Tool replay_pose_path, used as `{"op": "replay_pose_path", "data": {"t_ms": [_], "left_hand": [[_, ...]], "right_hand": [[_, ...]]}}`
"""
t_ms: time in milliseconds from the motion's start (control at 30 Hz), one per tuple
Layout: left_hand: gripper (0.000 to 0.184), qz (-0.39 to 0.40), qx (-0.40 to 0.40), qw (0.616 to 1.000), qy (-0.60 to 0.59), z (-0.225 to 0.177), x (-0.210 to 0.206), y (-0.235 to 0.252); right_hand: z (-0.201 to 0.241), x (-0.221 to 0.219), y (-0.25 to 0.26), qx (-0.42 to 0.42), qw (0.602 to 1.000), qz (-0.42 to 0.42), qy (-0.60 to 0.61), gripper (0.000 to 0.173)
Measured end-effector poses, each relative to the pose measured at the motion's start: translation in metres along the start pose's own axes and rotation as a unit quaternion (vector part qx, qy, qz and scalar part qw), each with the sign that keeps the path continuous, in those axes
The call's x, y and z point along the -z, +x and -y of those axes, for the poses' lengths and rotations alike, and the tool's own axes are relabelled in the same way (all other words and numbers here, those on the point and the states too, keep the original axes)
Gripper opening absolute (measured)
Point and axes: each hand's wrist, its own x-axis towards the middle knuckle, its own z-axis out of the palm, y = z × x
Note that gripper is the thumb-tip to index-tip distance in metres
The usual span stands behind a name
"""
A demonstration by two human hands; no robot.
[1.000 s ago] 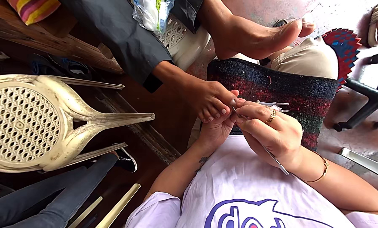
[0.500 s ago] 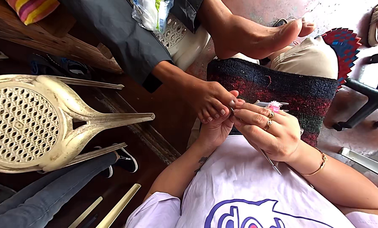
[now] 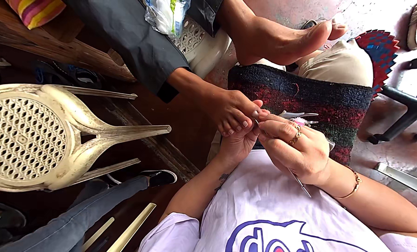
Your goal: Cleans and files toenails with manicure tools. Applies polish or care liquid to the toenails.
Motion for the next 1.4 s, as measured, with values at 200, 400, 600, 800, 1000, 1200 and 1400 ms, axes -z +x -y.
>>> {"op": "replay_pose_path", "data": {"t_ms": [200, 400, 600, 800, 1000, 1200, 1400], "left_hand": [[0.028, -0.017, -0.004, 1.000, 0.022, 0.000, -0.001, -0.002], [0.028, -0.010, -0.003, 1.000, 0.006, 0.000, 0.000, 0.000], [0.030, 0.014, 0.004, 1.000, -0.021, 0.000, 0.003, 0.001], [0.030, 0.017, 0.008, 0.999, -0.030, 0.000, 0.004, 0.002], [0.032, 0.006, 0.012, 1.000, -0.027, 0.000, 0.003, 0.002], [0.028, -0.015, 0.001, 1.000, -0.004, 0.000, -0.001, 0.001], [0.027, -0.012, -0.001, 1.000, -0.001, 0.000, 0.000, 0.001]], "right_hand": [[0.007, 0.006, 0.012, -0.038, 0.999, 0.026, -0.008, 0.015], [-0.001, 0.006, 0.014, -0.049, 0.998, 0.009, 0.030, 0.014], [-0.007, 0.001, 0.008, -0.041, 0.997, -0.038, 0.060, 0.013], [-0.010, -0.005, 0.001, -0.020, 0.997, -0.060, 0.046, 0.011], [-0.011, -0.009, -0.005, 0.022, 0.998, -0.051, 0.021, 0.009], [-0.002, 0.006, 0.005, -0.044, 0.997, -0.004, 0.065, 0.014], [-0.002, 0.017, 0.020, -0.076, 0.992, 0.046, 0.084, 0.017]]}}
